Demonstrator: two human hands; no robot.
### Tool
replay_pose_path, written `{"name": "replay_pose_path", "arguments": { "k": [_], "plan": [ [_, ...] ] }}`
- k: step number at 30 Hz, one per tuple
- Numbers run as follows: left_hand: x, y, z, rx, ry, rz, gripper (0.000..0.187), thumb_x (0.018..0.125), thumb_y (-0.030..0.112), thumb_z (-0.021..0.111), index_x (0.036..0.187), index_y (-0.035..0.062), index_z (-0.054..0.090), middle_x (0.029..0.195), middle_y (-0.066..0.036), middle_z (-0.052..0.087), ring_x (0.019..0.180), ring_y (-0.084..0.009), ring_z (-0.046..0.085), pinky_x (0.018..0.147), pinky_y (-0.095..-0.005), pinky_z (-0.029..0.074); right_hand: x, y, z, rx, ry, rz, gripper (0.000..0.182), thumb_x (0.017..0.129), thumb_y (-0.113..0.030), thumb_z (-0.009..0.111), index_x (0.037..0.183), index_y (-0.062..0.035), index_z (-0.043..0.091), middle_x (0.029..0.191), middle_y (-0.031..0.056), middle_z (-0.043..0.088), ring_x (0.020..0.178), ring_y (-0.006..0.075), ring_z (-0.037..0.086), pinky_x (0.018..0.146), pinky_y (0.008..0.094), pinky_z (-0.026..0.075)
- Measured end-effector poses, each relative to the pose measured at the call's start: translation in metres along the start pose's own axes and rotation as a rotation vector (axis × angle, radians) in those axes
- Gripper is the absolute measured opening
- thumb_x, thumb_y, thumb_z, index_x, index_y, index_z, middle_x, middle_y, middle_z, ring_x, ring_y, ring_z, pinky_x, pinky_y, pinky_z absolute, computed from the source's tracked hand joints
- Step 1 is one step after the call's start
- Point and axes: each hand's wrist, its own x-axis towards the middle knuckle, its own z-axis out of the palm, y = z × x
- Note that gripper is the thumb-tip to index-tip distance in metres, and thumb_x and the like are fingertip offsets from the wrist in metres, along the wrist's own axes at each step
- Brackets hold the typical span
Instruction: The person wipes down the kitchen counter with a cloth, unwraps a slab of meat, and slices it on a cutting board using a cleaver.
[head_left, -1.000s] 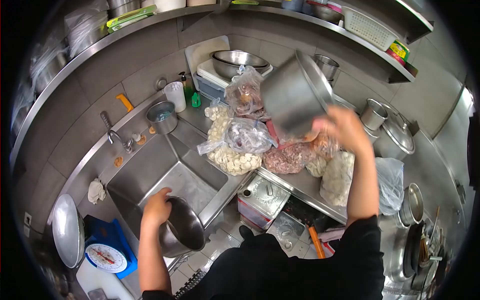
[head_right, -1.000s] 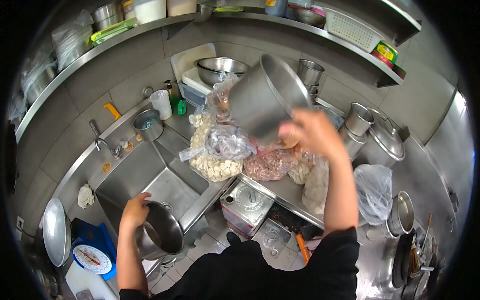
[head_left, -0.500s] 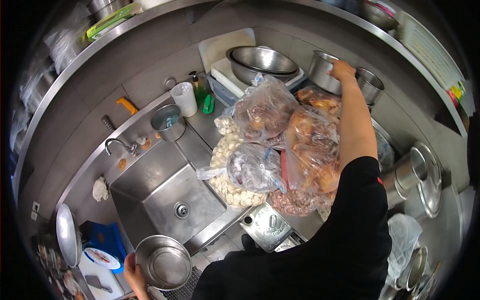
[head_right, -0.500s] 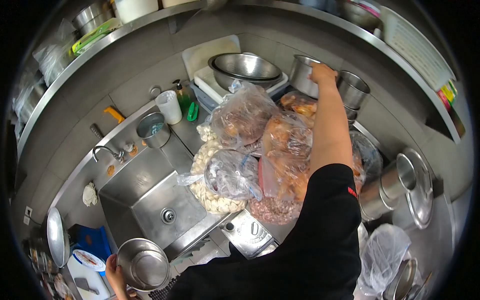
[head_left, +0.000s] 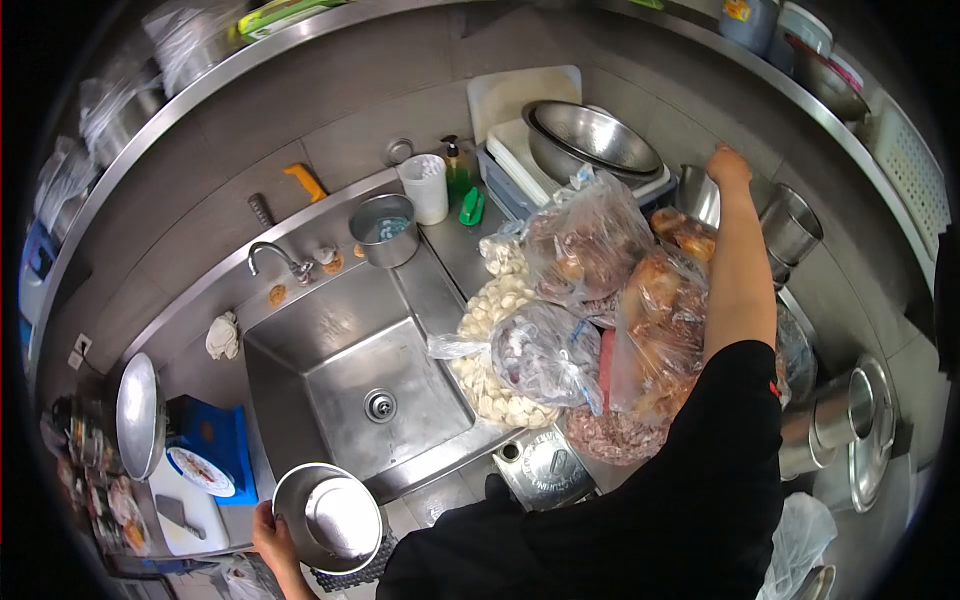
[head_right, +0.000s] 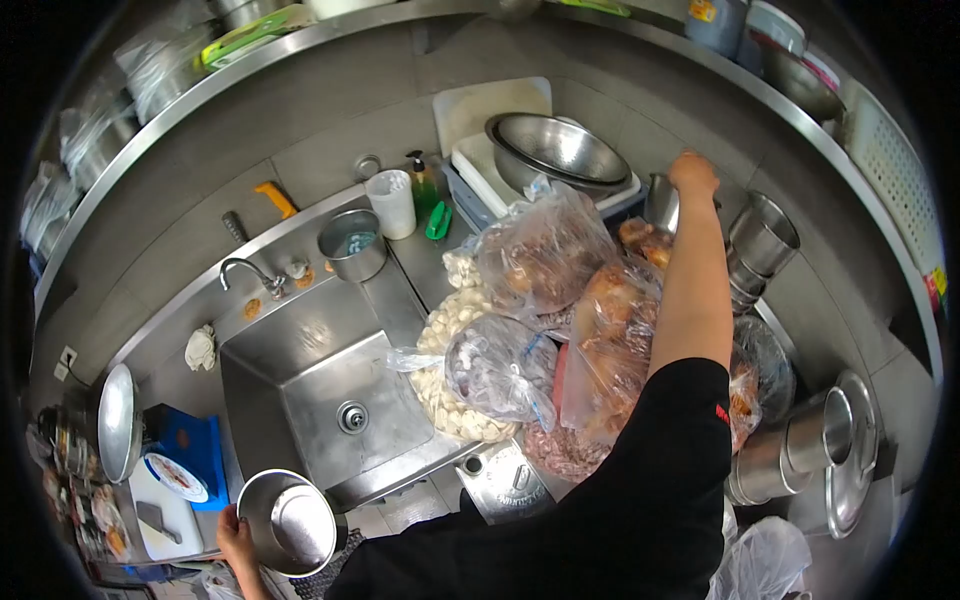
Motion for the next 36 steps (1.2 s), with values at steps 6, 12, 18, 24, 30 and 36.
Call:
{"name": "replay_pose_path", "arguments": {
  "k": [6, 12, 18, 24, 30, 36],
  "plan": [
    [-0.023, -0.009, 0.004, 0.095, 0.170, 0.023, 0.018, 0.084, -0.005, 0.061, 0.102, -0.0034, 0.064, 0.089, -0.017, 0.071, 0.079, -0.0238, 0.069, 0.074, -0.0353, 0.053, 0.019, -0.099, 0.001, 0.193, -0.015, -0.353, 0.059, 0.082, -0.028, 0.072, 0.135, -0.0055, 0.057, 0.137, 0.0190, 0.058, 0.127, 0.0349, 0.055, 0.105, 0.0409, 0.045],
    [-0.034, -0.020, -0.001, 0.210, 0.327, -0.063, 0.014, 0.082, 0.006, 0.071, 0.086, -0.0027, 0.061, 0.073, -0.019, 0.065, 0.065, -0.0312, 0.063, 0.065, -0.0414, 0.050, -0.010, -0.177, -0.002, 0.369, -0.117, -0.446, 0.058, 0.080, -0.028, 0.077, 0.131, -0.0062, 0.059, 0.127, 0.0186, 0.064, 0.116, 0.0343, 0.062, 0.097, 0.0425, 0.050],
    [-0.035, -0.073, 0.002, 0.074, 0.290, -0.293, 0.028, 0.076, 0.022, 0.065, 0.074, -0.0046, 0.055, 0.063, -0.021, 0.056, 0.058, -0.0309, 0.054, 0.059, -0.0455, 0.044, 0.000, -0.244, 0.004, 0.425, -0.090, -0.559, 0.055, 0.082, -0.029, 0.076, 0.129, -0.0077, 0.060, 0.127, 0.0162, 0.065, 0.117, 0.0311, 0.061, 0.097, 0.0428, 0.050],
    [-0.055, -0.041, -0.009, 0.063, 0.163, -0.339, 0.041, 0.081, 0.036, 0.067, 0.079, -0.0042, 0.063, 0.066, -0.017, 0.064, 0.059, -0.0246, 0.062, 0.058, -0.0433, 0.050, -0.066, -0.339, -0.039, 0.715, -0.584, -0.749, 0.037, 0.089, -0.036, 0.065, 0.122, -0.0201, 0.060, 0.104, 0.0006, 0.066, 0.080, 0.0185, 0.064, 0.065, 0.0426, 0.054],
    [-0.066, -0.038, -0.004, -0.206, 0.141, -0.451, 0.048, 0.088, 0.044, 0.066, 0.086, -0.0033, 0.062, 0.070, -0.012, 0.065, 0.053, -0.0204, 0.064, 0.051, -0.0350, 0.052, -0.273, -0.403, -0.135, 0.733, -0.638, -1.301, 0.046, 0.092, -0.036, 0.066, 0.130, -0.0111, 0.060, 0.115, 0.0026, 0.065, 0.095, 0.0135, 0.062, 0.080, 0.0322, 0.050],
    [-0.067, -0.038, -0.017, -0.270, 0.152, -0.479, 0.047, 0.089, 0.046, 0.064, 0.082, 0.0005, 0.058, 0.071, -0.010, 0.066, 0.058, -0.0195, 0.064, 0.056, -0.0334, 0.053, -0.596, -0.355, -0.142, 0.743, -1.194, -1.976, 0.052, 0.087, -0.034, 0.073, 0.129, -0.0046, 0.060, 0.123, 0.0121, 0.064, 0.113, 0.0229, 0.062, 0.096, 0.0358, 0.050]
  ]
}}
